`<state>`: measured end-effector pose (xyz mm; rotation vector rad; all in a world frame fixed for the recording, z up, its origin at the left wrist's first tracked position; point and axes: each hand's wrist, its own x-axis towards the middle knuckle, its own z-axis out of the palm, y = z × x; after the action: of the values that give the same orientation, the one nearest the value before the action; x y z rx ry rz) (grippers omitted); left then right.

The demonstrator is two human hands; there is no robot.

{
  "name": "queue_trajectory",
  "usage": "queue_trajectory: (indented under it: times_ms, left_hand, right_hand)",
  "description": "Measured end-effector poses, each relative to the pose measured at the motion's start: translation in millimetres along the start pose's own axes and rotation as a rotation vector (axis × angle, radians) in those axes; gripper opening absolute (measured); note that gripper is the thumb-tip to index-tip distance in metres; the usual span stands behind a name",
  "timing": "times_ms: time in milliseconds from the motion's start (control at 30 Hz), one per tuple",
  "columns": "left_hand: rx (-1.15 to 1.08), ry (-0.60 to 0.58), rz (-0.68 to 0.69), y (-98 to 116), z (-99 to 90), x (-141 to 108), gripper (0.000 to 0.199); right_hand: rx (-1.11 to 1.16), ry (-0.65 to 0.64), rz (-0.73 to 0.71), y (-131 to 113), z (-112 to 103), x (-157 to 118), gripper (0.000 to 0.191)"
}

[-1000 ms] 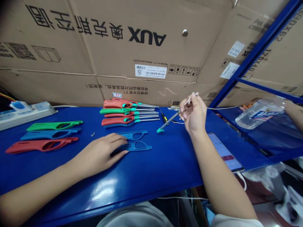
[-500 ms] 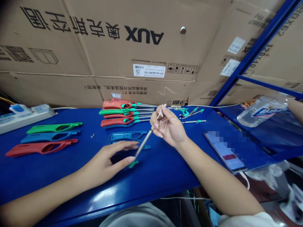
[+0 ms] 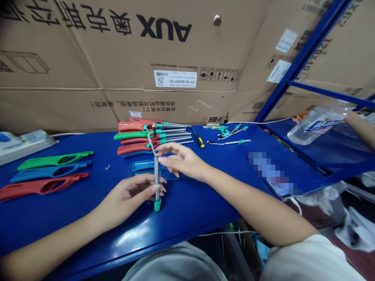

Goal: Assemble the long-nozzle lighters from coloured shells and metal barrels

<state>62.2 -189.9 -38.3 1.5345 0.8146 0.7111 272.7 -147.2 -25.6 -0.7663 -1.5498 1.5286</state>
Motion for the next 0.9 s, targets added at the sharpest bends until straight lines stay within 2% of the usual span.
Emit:
queue_trajectory:
  times_ms: [67, 167, 233, 333, 433, 533, 600, 767, 900]
  left_hand:
    - [0.037, 0.022, 0.021, -2.2, -2.6, 2.2, 0.022]
    - [0.169, 0.054, 0.079, -5.1, -6.1, 3.6, 0.020]
    - [0.298, 0.086, 0.147, -6.0, -9.1, 3.8, 0.019]
    - [0.547, 0.124, 0.326, -5.0, -16.1, 4.6, 0.017]
    - [0.805, 0.109, 0.468, -3.3, -25.8, 7.2, 0.023]
    - [1.046, 0.138, 0.462, -4.1, -34.8, 10.7, 0.032]
    - [1.128, 0.142, 0.449, -6.1, -38.7, 12.6, 0.035]
    - [1.183, 0.030, 0.469, -9.2, -41.9, 14.2, 0.030]
    - [1.203, 0.017, 0.436, -3.7, -43.1, 11.8, 0.029]
  right_hand:
    - [-0.130, -0.064, -0.002, 6.5, 2.0, 0.1, 0.037]
    - [-0.186, -0.062, -0.046, 12.2, 6.4, 0.0, 0.032]
    - [-0.156, -0.058, -0.043, 12.3, 8.1, 0.2, 0.030]
    - [-0.069, -0.042, 0.004, 8.9, 7.3, 1.1, 0.031]
    - [-0.003, 0.020, 0.016, 5.3, 3.3, 2.8, 0.035]
    - [-0.006, 0.071, -0.001, 4.4, -2.1, 4.4, 0.036]
    - [-0.021, 0.089, -0.005, 5.3, -5.4, 5.2, 0.037]
    - [-0.157, 0.091, -0.044, 6.8, -10.3, 5.6, 0.033]
    - [-0.254, 0.097, -0.066, 5.7, -12.5, 4.9, 0.027]
